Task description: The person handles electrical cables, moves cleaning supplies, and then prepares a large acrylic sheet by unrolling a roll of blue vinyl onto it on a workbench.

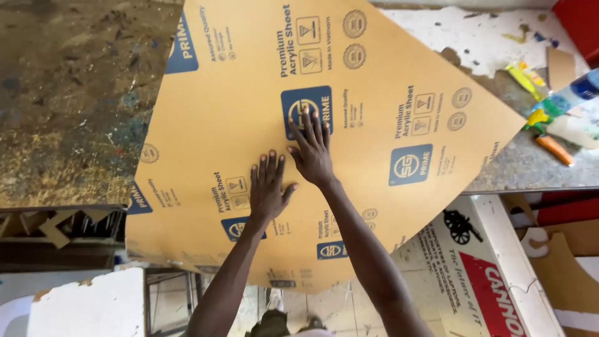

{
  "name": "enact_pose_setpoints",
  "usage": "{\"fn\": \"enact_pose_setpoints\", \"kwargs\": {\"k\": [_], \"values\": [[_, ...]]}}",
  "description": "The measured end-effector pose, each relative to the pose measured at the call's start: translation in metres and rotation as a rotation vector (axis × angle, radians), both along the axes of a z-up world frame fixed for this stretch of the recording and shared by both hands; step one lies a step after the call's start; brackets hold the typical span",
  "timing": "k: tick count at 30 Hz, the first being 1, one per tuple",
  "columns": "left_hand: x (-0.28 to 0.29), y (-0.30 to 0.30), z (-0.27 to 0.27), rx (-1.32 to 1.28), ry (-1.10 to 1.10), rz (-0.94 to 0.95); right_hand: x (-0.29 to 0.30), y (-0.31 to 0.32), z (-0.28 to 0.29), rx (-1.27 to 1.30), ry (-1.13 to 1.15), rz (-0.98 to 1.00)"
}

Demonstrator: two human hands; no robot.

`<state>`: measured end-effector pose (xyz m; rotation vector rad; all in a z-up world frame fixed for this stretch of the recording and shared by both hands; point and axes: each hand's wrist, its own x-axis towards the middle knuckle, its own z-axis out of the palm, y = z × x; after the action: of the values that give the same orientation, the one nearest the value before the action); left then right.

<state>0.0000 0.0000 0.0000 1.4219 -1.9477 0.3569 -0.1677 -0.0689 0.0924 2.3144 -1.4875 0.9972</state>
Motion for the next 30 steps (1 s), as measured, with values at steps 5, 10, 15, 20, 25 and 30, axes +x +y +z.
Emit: {"fn": "enact_pose_setpoints", "kwargs": {"k": [5,10,15,20,25,30], "values": [[0.001,0.001,-0.004,-0.048,-0.019,0.023,-0.091,0.067,-0.044,0.087,-0.344,-0.064],[-0.003,0.009,0.023,0.092,-0.009,0.025,-0.211,0.165,-0.18,0.196,-0.631,-0.429],[-0.011,0.011,0.035,0.125,-0.032,0.033,-0.316,0.212,-0.299,0.402,-1.282,-0.639],[-0.01,0.011,0.033,0.248,-0.052,0.054,-0.383,0.214,-0.389,0.617,-1.37,-0.775],[-0.011,0.017,0.043,0.255,-0.067,0.091,-0.371,0.244,-0.336,0.542,-1.645,-0.693],[-0.027,0.006,0.054,0.244,0.04,0.174,-0.377,0.217,-0.279,0.434,-1.62,-0.74]]}}
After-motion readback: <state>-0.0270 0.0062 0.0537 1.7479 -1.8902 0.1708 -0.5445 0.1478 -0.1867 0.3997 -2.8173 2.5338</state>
